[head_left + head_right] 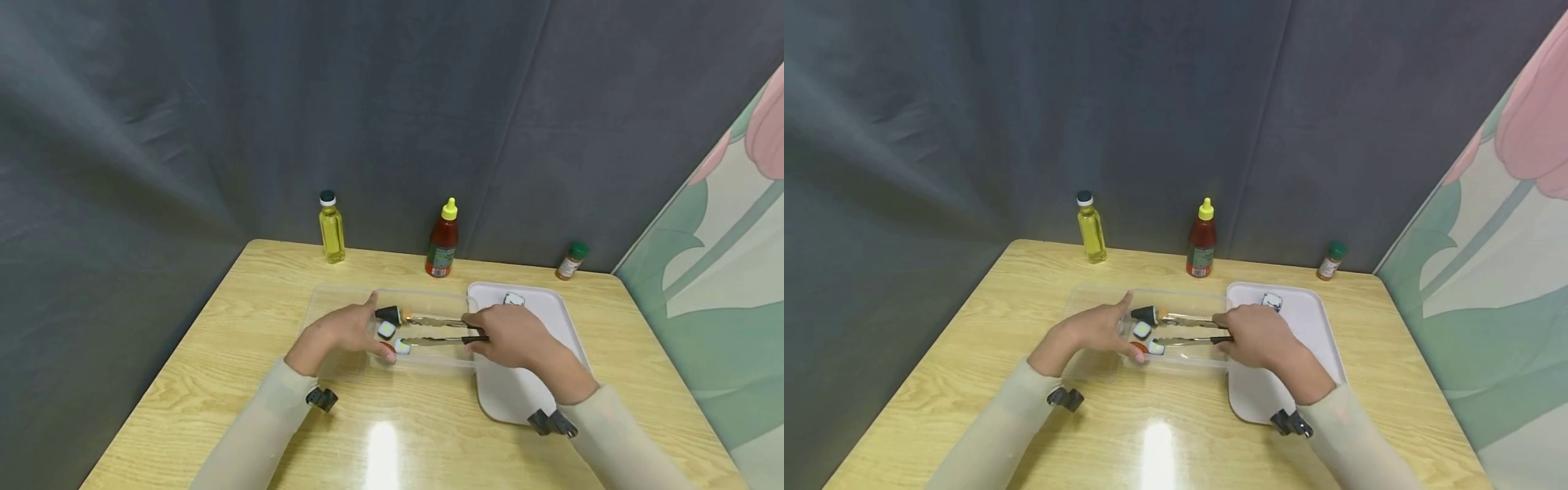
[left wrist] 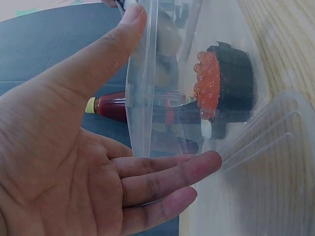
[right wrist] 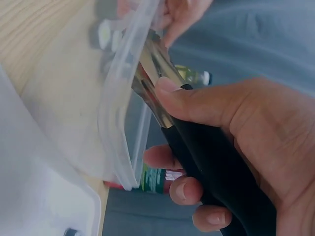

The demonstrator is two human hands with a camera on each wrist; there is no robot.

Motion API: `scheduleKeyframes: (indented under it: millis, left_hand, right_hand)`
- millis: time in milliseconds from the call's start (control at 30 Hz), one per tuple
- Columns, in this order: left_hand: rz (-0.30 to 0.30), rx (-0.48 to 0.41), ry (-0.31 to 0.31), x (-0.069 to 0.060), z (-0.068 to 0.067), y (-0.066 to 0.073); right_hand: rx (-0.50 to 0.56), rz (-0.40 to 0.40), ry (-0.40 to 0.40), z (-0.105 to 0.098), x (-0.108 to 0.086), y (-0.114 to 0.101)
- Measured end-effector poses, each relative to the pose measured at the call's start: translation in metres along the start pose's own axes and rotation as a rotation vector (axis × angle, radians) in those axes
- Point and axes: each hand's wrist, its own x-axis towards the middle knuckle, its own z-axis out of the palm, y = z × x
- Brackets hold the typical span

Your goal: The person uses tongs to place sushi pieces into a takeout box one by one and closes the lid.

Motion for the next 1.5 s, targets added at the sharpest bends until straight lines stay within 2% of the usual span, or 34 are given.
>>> scheduleKeyframes:
  millis: [267, 467, 667, 867, 1000, 1300, 1500]
  left_hand:
    - [0.005, -0.003, 0.007, 0.000, 0.001, 0.000]
    - [0.010, -0.008, 0.009, 0.001, 0.001, -0.002]
    - [0.008, -0.016, 0.010, 0.001, 0.002, -0.003]
    - [0.025, -0.014, 0.007, 0.002, 0.002, -0.003]
    - [0.020, -0.010, 0.005, 0.002, 0.002, -0.004]
    - [0.023, -0.020, 0.007, 0.000, 0.000, -0.003]
    - [0.021, -0.026, 0.000, -0.001, 0.001, -0.002]
  right_hand:
    - [0.065, 0.071, 0.048, -0.001, -0.022, 0.020]
    - [0.111, 0.119, 0.114, 0.003, -0.038, 0.035]
    - [0.163, 0.209, 0.163, 0.009, -0.050, 0.047]
    - [0.133, 0.316, 0.220, 0.013, -0.066, 0.069]
    - [0.121, 0.364, 0.211, 0.017, -0.075, 0.081]
    - [0.082, 0.394, 0.178, 0.035, -0.090, 0.101]
    - [0.096, 0.434, 0.121, 0.043, -0.098, 0.112]
